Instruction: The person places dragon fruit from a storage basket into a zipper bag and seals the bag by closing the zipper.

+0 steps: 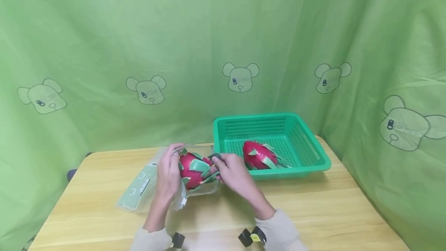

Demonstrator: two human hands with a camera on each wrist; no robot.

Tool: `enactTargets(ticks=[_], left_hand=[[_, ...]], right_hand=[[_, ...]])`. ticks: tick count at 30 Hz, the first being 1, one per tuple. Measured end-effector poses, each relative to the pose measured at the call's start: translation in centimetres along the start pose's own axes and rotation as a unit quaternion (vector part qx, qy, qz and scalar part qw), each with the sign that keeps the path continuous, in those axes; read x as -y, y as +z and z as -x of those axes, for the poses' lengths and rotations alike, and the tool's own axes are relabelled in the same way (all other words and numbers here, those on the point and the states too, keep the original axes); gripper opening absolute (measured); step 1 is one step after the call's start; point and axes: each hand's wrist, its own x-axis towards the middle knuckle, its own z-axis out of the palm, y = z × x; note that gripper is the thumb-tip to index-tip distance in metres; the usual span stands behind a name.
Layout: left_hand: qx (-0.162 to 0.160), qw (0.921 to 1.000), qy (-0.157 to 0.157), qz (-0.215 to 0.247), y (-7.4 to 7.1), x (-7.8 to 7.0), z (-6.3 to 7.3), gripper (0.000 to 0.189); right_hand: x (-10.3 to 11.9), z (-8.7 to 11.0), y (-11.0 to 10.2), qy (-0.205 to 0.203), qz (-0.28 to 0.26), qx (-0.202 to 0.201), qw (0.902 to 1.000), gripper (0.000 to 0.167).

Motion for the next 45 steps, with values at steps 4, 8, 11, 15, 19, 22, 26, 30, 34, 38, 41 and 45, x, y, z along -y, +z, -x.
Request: enactTargets(ticks=[4,8,11,15,19,22,26,30,34,38,41,45], left_hand=[[0.000,1.0000,-0.003,0.001,-0.1,0.1,0.1,0.035],[0.004,0.9999,-0.010,0.005,-0.2,0.3,0.2,0.036],[0.005,0.9998,-0.018,0.009,-0.3,0.3,0.3,0.036],[0.005,0.9995,-0.027,0.013,-0.5,0.3,0.2,0.036],[0.003,0.9995,-0.028,0.016,-0.6,0.3,0.2,0.036],[0.003,0.9994,-0.027,0.020,-0.6,0.3,0.2,0.036],[0.007,0.9993,-0.029,0.025,-0.6,0.3,0.1,0.036],[0.009,0.9992,-0.030,0.025,-0.6,0.1,0.0,0.037],[0.011,0.9993,-0.027,0.026,-0.5,0.1,-0.1,0.037],[0.008,0.9995,-0.017,0.027,-0.6,0.0,-0.1,0.037],[0.005,0.9996,-0.011,0.027,-0.6,0.0,-0.2,0.037],[0.005,0.9995,-0.010,0.028,-0.6,0.1,-0.2,0.038]], right_hand=[[0.0,-0.2,0.6,-0.005,0.012,0.003,0.9999,0.023],[-0.2,-0.3,1.2,-0.008,0.020,0.002,0.9998,0.023],[-0.2,-0.5,1.5,-0.010,0.023,0.001,0.9997,0.023],[-0.1,-0.6,2.0,-0.017,0.027,0.006,0.9995,0.022],[0.1,-0.7,2.5,-0.025,0.047,0.004,0.9986,0.021],[0.2,-0.7,2.9,-0.030,0.067,0.000,0.9973,0.021],[0.4,-0.7,3.4,-0.036,0.097,-0.013,0.9945,0.025],[0.6,-0.8,3.8,-0.055,0.132,-0.035,0.9890,0.025],[0.6,-1.0,4.4,-0.083,0.163,-0.059,0.9813,0.022],[0.6,-1.0,4.8,-0.094,0.179,-0.074,0.9766,0.025],[0.6,-1.0,5.1,-0.089,0.180,-0.076,0.9766,0.028],[0.6,-0.9,5.6,-0.083,0.187,-0.077,0.9758,0.029]])
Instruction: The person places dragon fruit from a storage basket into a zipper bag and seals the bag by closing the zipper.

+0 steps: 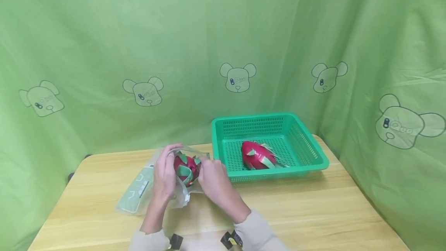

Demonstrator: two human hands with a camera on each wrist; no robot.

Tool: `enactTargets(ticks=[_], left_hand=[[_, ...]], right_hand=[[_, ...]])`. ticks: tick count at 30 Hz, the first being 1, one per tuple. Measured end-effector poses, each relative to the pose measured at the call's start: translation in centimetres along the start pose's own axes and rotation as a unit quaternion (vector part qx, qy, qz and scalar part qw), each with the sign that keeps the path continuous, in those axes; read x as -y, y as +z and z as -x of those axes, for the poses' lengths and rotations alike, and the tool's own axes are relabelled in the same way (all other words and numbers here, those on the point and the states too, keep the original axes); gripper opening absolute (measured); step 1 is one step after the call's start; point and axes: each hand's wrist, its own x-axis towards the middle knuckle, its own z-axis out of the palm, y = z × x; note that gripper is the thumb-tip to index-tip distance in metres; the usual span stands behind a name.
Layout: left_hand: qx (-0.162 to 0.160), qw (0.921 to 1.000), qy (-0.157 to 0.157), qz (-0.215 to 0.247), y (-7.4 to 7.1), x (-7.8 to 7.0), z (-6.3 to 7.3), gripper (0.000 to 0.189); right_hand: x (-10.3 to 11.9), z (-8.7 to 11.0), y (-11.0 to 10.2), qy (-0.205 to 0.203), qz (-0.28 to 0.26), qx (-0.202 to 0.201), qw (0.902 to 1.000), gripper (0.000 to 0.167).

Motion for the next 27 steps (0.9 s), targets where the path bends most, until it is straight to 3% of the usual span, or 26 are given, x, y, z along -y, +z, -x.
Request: enactTargets(ticks=[13,27], left_hand=[[0.003,0.9999,-0.011,0.002,-0.1,0.0,-0.1,0.040],[0.004,0.9999,-0.010,-0.007,0.0,0.1,-0.1,0.041]], right_hand=[[-0.4,0.1,1.7,-0.020,-0.016,-0.021,0.9994,0.030],[-0.5,0.2,2.4,0.003,-0.019,0.011,0.9997,0.029]])
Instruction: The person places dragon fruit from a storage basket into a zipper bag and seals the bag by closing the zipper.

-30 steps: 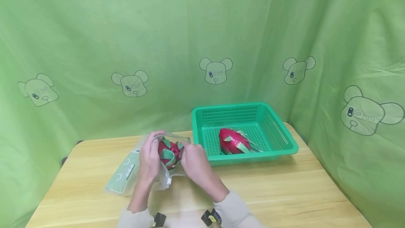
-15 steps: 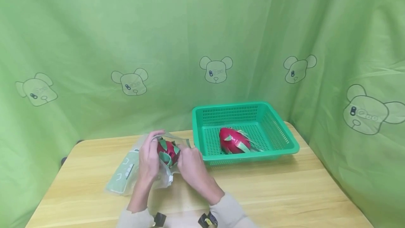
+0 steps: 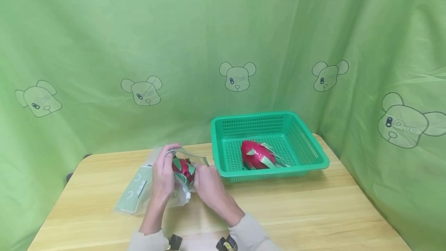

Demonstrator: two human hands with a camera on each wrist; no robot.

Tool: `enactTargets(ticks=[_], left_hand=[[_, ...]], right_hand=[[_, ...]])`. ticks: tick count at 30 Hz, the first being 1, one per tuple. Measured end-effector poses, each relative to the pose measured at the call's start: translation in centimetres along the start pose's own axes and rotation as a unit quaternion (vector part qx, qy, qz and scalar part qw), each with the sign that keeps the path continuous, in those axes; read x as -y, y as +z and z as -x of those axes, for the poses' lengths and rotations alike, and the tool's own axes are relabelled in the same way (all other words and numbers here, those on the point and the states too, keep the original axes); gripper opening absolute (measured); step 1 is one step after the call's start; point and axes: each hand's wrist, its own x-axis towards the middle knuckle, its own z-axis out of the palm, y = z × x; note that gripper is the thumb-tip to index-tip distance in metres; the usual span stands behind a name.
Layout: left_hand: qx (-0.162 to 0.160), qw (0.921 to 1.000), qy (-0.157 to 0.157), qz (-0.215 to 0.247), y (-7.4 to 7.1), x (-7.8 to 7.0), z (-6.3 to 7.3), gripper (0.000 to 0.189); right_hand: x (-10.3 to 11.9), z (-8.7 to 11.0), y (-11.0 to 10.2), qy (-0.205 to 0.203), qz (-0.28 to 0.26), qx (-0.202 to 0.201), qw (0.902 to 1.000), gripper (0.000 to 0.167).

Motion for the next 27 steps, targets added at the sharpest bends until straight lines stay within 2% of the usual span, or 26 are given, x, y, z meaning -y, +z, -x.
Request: enactTargets(ticks=[6,17,27], left_hand=[[0.002,1.0000,-0.008,-0.004,-0.05,0.00,-0.07,0.041],[0.009,0.9998,-0.015,-0.006,-0.04,0.01,-0.11,0.039],[0.005,0.9998,-0.016,-0.007,-0.15,0.18,-0.03,0.039]], right_hand=[[-0.36,0.05,0.26,0.015,-0.026,0.007,0.9995,0.030],[-0.60,0.28,0.50,0.013,-0.049,0.014,0.9986,0.034],[-0.30,0.97,0.82,0.009,-0.125,0.065,0.9900,0.040]])
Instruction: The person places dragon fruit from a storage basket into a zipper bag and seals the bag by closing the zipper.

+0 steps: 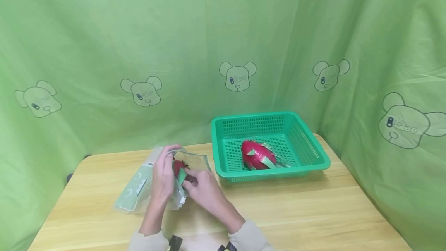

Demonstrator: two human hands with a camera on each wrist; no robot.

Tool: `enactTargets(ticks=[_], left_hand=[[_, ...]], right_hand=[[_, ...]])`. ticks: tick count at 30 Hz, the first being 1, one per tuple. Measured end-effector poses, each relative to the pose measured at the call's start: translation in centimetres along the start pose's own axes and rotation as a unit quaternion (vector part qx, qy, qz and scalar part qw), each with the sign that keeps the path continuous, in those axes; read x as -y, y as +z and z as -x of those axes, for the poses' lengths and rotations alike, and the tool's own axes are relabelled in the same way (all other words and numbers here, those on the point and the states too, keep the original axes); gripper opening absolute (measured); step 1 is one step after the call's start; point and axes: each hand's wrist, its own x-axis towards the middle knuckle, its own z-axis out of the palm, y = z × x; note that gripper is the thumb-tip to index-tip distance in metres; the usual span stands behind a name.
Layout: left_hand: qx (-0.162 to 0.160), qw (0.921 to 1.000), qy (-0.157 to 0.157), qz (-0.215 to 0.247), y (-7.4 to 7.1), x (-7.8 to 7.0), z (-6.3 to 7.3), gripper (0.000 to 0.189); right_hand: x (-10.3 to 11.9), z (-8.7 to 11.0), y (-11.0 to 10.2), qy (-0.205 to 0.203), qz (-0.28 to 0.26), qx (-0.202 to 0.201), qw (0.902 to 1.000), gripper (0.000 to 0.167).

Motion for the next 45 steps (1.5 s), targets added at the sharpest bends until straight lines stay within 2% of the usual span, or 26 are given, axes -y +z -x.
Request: enactTargets(ticks=[5,16,23,39,45], left_hand=[[0.001,0.9999,-0.004,0.010,0.0,-0.1,0.0,0.039],[0.000,1.0000,0.004,-0.001,-0.1,-0.1,-0.2,0.039],[0.003,1.0000,-0.002,0.000,-0.1,0.1,-0.2,0.040],[0.002,1.0000,0.001,0.006,-0.2,0.2,-0.1,0.040],[-0.001,1.0000,0.000,0.007,-0.4,0.3,-0.2,0.040]], right_hand=[[0.0,0.1,-0.1,-0.006,-0.012,0.030,0.9994,0.042],[0.1,0.6,-0.4,0.032,-0.030,0.071,0.9965,0.039],[-0.2,0.6,-0.6,0.023,-0.028,0.090,0.9953,0.038],[0.1,0.7,-1.5,-0.003,0.014,0.112,0.9936,0.040],[0.3,0.9,-2.2,-0.005,0.030,0.105,0.9941,0.035]])
